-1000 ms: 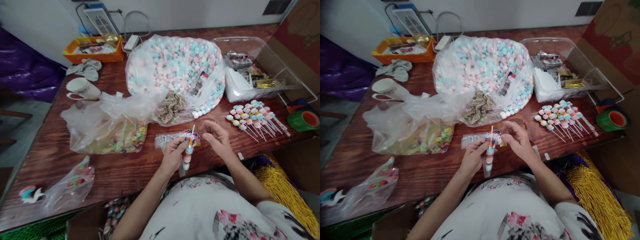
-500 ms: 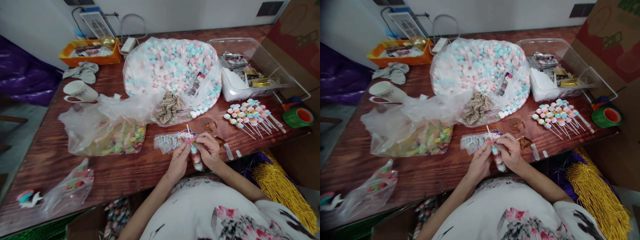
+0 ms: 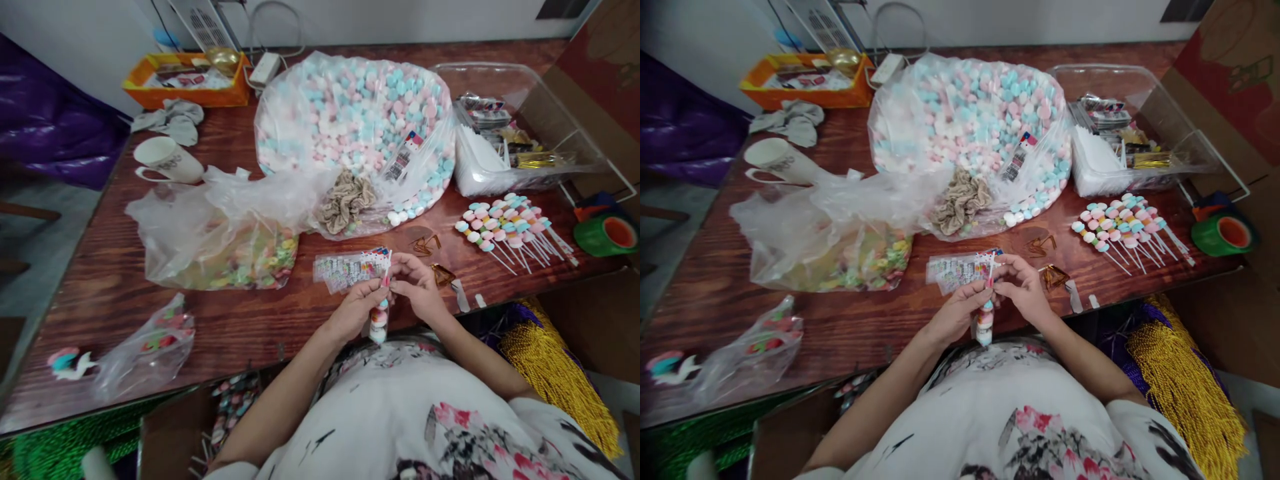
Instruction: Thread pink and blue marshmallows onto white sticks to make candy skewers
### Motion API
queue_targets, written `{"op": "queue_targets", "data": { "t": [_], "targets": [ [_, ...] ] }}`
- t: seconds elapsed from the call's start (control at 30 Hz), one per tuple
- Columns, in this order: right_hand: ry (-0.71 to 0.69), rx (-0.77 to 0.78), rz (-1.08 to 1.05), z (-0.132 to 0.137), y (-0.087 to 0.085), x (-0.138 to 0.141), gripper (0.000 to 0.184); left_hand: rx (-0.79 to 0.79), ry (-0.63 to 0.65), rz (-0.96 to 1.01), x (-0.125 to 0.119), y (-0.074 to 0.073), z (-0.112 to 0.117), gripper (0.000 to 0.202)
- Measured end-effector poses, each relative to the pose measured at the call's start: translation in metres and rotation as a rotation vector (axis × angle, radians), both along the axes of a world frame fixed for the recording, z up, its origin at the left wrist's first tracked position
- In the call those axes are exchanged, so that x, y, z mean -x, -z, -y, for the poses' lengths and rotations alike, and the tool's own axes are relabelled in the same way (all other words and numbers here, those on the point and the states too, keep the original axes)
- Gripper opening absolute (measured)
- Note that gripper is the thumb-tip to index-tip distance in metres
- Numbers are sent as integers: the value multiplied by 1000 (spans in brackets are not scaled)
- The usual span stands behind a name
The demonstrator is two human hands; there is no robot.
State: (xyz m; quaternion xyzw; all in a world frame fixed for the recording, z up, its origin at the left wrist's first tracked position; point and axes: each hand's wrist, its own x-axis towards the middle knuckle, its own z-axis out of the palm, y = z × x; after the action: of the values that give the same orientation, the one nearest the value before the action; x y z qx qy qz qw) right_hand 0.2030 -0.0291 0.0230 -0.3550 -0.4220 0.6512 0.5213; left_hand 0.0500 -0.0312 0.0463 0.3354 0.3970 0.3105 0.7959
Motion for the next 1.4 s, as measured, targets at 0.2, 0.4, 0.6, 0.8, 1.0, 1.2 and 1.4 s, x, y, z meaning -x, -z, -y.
{"op": "queue_targets", "data": {
  "t": [0.2,0.4,0.6,0.8,1.0,1.2,1.4],
  "targets": [
    [159,-182,203,5,-14,-6,40,58,153,143,-2,-4,1,34],
    [329,-540,651,6,-15,-25,36,72,123,82,-4,-4,-4,31],
    [16,-1130,1238,5,-18,-63,35,187,365,178,2,-5,-4,29],
    [-156,-1293,1182,11,-19,-60,20,97,618,50,7,-5,0,37],
    [-115,-816,1198,14,-15,-36,14,-1020,474,-831,12,-12,5,24],
    [0,-685,1244,19,-23,-26,13,-1032,270,-767,20,-2,1,23],
    [-69,-1035,1228,28,-9,-22,18,12,488,-268,39,3,-6,28]
  ]
}}
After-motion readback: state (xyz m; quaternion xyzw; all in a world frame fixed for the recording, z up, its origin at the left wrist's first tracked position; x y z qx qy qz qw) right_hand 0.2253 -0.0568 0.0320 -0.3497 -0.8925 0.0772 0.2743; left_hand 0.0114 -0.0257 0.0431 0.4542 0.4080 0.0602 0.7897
